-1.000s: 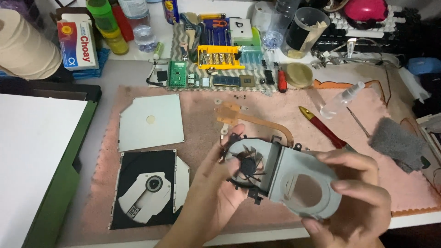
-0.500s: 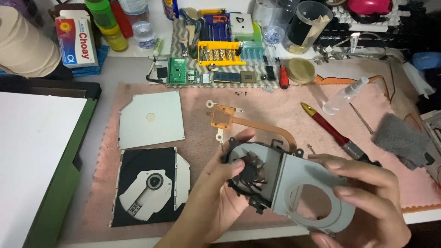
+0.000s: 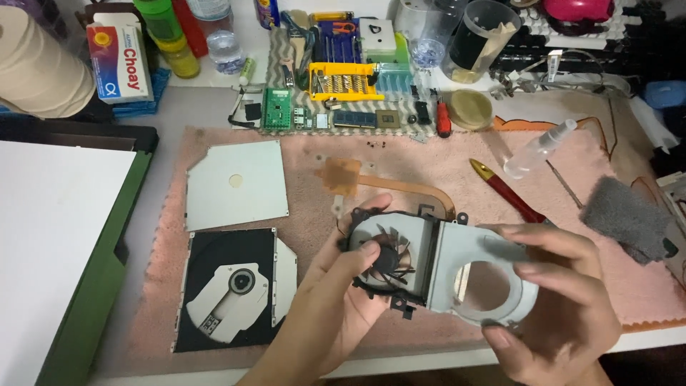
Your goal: The person removes a small circular sticker from a computer fan assembly. They then use a brush to clean dust from the fan blades and the copper heat sink fins.
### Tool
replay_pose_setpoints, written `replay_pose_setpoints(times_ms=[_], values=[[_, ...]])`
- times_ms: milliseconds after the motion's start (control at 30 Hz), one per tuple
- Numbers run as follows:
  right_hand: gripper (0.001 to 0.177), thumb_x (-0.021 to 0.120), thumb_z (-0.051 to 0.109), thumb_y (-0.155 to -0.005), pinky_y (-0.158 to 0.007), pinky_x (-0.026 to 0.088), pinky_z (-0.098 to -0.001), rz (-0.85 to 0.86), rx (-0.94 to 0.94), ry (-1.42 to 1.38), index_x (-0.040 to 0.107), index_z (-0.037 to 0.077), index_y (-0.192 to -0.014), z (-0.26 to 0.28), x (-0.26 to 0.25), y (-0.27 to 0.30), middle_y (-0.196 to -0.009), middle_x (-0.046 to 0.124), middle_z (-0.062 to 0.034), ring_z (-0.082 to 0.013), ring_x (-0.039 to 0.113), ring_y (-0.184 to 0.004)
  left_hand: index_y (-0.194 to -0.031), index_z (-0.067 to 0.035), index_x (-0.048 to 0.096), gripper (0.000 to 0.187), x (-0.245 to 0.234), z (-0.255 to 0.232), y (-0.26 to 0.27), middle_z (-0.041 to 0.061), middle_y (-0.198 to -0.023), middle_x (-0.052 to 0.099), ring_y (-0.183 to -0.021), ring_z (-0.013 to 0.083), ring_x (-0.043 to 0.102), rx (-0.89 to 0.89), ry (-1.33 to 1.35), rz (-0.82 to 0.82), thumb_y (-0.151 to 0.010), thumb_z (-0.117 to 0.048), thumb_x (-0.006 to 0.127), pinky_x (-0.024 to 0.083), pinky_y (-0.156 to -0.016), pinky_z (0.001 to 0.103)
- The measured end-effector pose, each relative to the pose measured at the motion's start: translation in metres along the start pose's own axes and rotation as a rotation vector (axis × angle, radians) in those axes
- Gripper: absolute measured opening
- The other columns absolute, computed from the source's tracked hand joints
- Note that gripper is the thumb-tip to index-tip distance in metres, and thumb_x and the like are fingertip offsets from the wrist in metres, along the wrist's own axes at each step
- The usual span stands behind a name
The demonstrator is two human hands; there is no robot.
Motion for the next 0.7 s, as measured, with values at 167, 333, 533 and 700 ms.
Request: replay_pose_setpoints(times_ms=[167, 333, 533, 700], values=[[0.069, 0.074, 0.038, -0.085, -0.125, 0.070, -0.0514, 0.003, -0.050, 0.081, 0.067, -0.007, -0.136, -0.012, -0.002, 0.003, -0.140, 0.067, -0.0295, -0.0419, 0.077, -0.133, -0.159, -0.009, 0.068, 0.056, 0.005, -0.003, 0.002, 0.029, -0.154, 0.069, -0.141, 0.0456, 0.067, 0.000, 0.026, 0.016, -0.103, -0.004, 0.061, 0.058, -0.114, 0.065], [0.068, 0.080, 0.034, -0.085, -0.124, 0.071, -0.0508, 0.000, -0.092, 0.058, 0.066, -0.005, -0.138, -0.026, 0.001, 0.004, -0.143, 0.070, -0.0300, -0.0418, 0.080, -0.134, -0.165, -0.009, 0.062, 0.055, 0.004, -0.005, 0.003, 0.022, -0.159, 0.066, -0.146, 0.0389, 0.064, 0.129, -0.056, 0.218, -0.110, -0.011, 0.066, 0.055, -0.120, 0.060], [0.058, 0.085, 0.025, -0.089, -0.126, 0.072, -0.0576, 0.093, -0.139, 0.084, 0.065, 0.000, -0.137, -0.033, 0.006, 0.001, -0.145, 0.067, -0.0317, -0.0446, 0.078, -0.138, -0.166, -0.015, 0.062, 0.058, 0.023, -0.019, 0.022, 0.017, -0.162, 0.069, -0.147, 0.0328, 0.068, 0.203, -0.447, 0.179, -0.110, -0.027, 0.068, 0.058, -0.118, 0.050], [0.054, 0.087, 0.019, -0.091, -0.124, 0.072, -0.0526, 0.130, -0.149, 0.133, 0.067, 0.004, -0.138, -0.035, 0.011, 0.006, -0.147, 0.067, -0.0312, -0.0436, 0.077, -0.140, -0.158, -0.024, 0.081, 0.059, 0.023, -0.025, 0.030, 0.002, -0.105, 0.075, -0.086, 0.0140, 0.067, 0.144, -0.901, -0.064, -0.102, -0.038, 0.069, 0.055, -0.075, 0.031]])
Point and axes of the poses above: each hand's wrist, its own y-axis away from the middle knuckle, its own x-axis out of the palm, z = x × y, the point moved 6 cm from there along -y, towards the middle knuckle
